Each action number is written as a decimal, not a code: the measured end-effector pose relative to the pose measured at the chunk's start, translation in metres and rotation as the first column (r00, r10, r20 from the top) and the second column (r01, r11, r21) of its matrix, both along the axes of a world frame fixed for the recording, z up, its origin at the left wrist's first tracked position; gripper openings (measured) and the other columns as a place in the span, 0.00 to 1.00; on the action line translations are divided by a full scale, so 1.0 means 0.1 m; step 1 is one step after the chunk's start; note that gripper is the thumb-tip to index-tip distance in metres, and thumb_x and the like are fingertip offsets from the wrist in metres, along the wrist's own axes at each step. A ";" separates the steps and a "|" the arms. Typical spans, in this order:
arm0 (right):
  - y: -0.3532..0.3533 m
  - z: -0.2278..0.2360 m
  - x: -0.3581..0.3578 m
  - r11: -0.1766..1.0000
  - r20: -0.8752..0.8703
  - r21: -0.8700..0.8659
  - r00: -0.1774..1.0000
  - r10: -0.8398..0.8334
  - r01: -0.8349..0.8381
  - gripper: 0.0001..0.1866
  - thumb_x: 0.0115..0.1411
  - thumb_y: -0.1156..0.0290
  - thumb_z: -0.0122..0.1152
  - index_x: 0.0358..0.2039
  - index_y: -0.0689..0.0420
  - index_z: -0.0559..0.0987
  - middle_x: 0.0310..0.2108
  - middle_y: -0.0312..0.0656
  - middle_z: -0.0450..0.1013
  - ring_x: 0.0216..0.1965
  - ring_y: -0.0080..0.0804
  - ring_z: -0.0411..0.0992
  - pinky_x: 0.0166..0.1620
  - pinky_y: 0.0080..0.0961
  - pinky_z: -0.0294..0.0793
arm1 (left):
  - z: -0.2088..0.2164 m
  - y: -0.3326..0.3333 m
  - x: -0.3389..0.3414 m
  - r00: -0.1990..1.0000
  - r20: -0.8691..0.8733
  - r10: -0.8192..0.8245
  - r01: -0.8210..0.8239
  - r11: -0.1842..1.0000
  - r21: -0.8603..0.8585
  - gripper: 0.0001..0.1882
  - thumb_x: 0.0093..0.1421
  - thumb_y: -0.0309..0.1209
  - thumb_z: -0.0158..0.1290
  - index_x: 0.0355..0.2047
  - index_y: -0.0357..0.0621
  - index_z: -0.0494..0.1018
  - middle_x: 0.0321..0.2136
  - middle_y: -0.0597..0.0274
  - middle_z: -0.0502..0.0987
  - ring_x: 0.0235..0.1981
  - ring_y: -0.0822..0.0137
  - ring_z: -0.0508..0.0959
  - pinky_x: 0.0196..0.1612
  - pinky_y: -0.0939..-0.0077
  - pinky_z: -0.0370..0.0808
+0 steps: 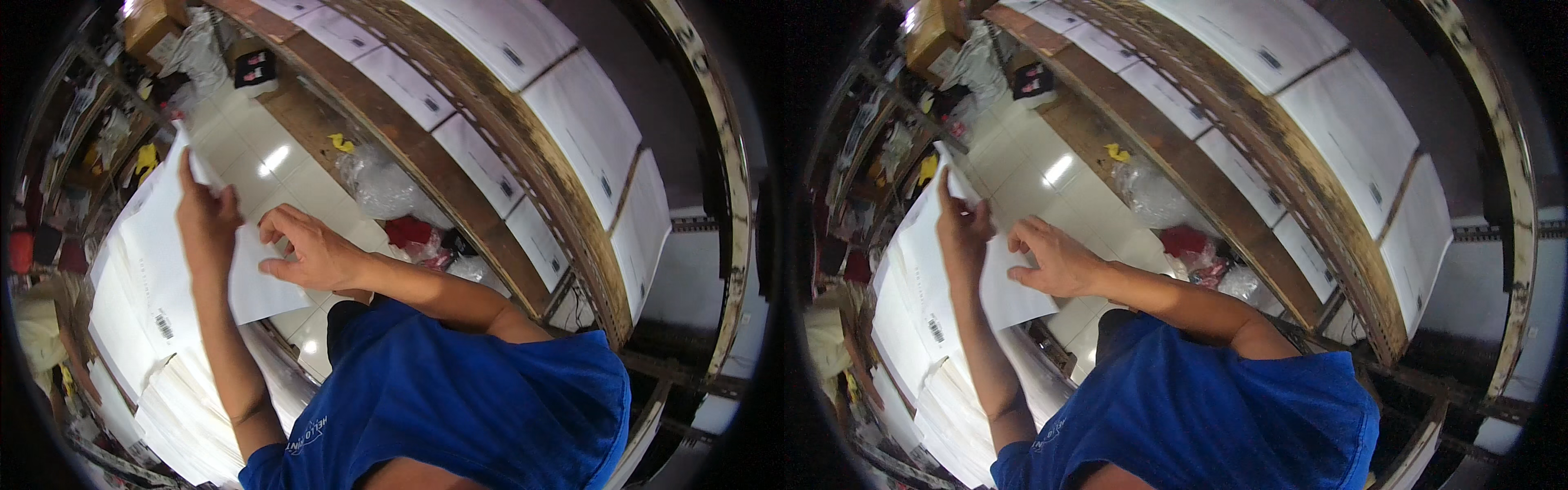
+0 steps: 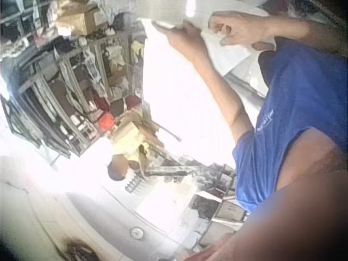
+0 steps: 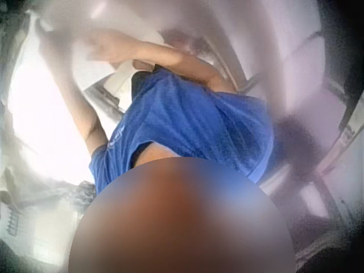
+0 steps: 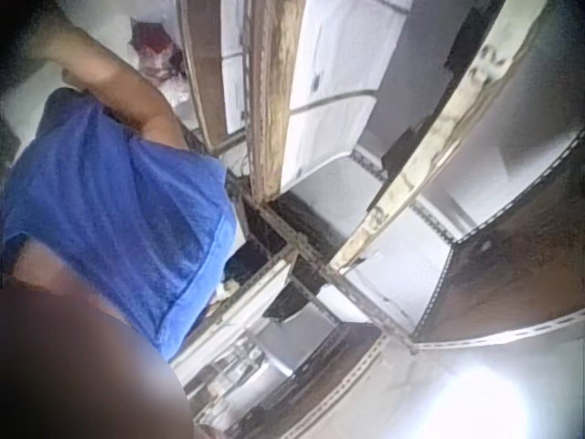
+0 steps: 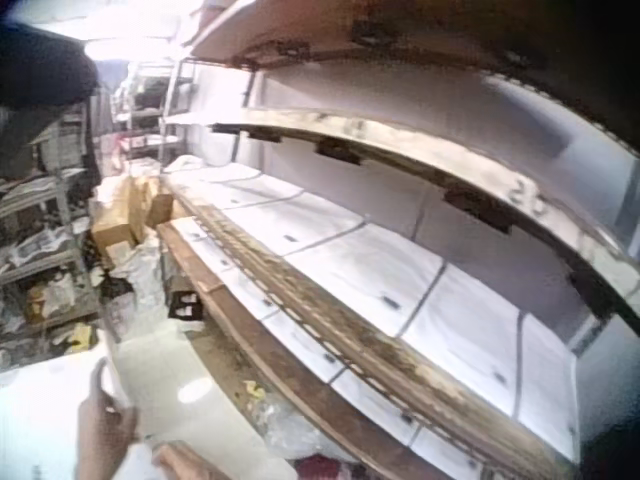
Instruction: The person repeatedly picks up white sheets from a table and places them onto a metal shelving unit. The person handles the sheets one at a time, stacking them in a neat pile on the shelf.
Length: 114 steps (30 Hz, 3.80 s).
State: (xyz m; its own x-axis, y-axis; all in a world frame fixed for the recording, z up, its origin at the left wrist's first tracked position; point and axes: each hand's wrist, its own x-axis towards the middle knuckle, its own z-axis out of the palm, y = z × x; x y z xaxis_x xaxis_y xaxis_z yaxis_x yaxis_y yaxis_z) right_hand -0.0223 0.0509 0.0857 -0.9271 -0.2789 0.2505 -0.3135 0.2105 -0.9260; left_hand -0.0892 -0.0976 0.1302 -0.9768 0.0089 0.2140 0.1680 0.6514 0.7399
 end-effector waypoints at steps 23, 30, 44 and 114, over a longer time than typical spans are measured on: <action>4.55 -1.46 3.19 0.534 0.213 0.510 0.503 -0.838 0.674 0.01 0.59 0.74 0.52 0.31 0.57 0.72 0.31 0.32 0.68 0.37 0.23 0.66 0.43 0.22 0.67 | -2.11 1.59 2.78 0.793 0.507 -0.339 0.237 0.937 0.256 0.28 0.56 0.21 0.54 0.57 0.31 0.61 0.31 0.46 0.74 0.27 0.59 0.77 0.32 0.71 0.75; 6.56 -2.18 3.20 0.019 -0.241 0.855 0.428 -0.871 0.519 0.06 0.56 0.69 0.56 0.30 0.58 0.75 0.31 0.39 0.74 0.34 0.32 0.72 0.41 0.30 0.70 | -3.12 1.04 3.53 0.757 0.614 -0.224 0.239 0.969 0.059 0.22 0.57 0.25 0.53 0.52 0.31 0.66 0.35 0.40 0.75 0.32 0.51 0.78 0.36 0.62 0.74; 8.11 -2.30 2.69 -0.463 -0.548 0.825 0.258 -0.796 0.324 0.12 0.54 0.63 0.56 0.35 0.55 0.79 0.33 0.44 0.78 0.37 0.43 0.76 0.43 0.38 0.73 | -3.70 0.81 3.98 0.656 0.744 -0.128 0.260 0.964 -0.064 0.22 0.57 0.28 0.52 0.52 0.31 0.65 0.39 0.40 0.73 0.37 0.46 0.75 0.43 0.59 0.72; -0.15 -1.38 3.41 0.829 0.357 0.157 0.751 -0.555 0.537 0.08 0.63 0.68 0.54 0.37 0.59 0.75 0.29 0.34 0.72 0.29 0.19 0.68 0.33 0.18 0.69 | -0.65 -5.57 1.29 0.894 0.101 0.436 -0.170 0.538 -0.826 0.10 0.50 0.26 0.49 0.31 0.39 0.77 0.35 0.47 0.79 0.39 0.49 0.78 0.41 0.56 0.75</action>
State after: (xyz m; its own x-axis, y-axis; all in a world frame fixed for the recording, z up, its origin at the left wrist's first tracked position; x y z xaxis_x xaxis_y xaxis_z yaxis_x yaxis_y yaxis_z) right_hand 0.3186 0.0363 -0.0520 -0.9423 0.3019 -0.1447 0.2327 0.2800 -0.9314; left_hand 0.0403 -0.6546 0.0650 -0.9636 -0.2671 0.0132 -0.2669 0.9574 -0.1102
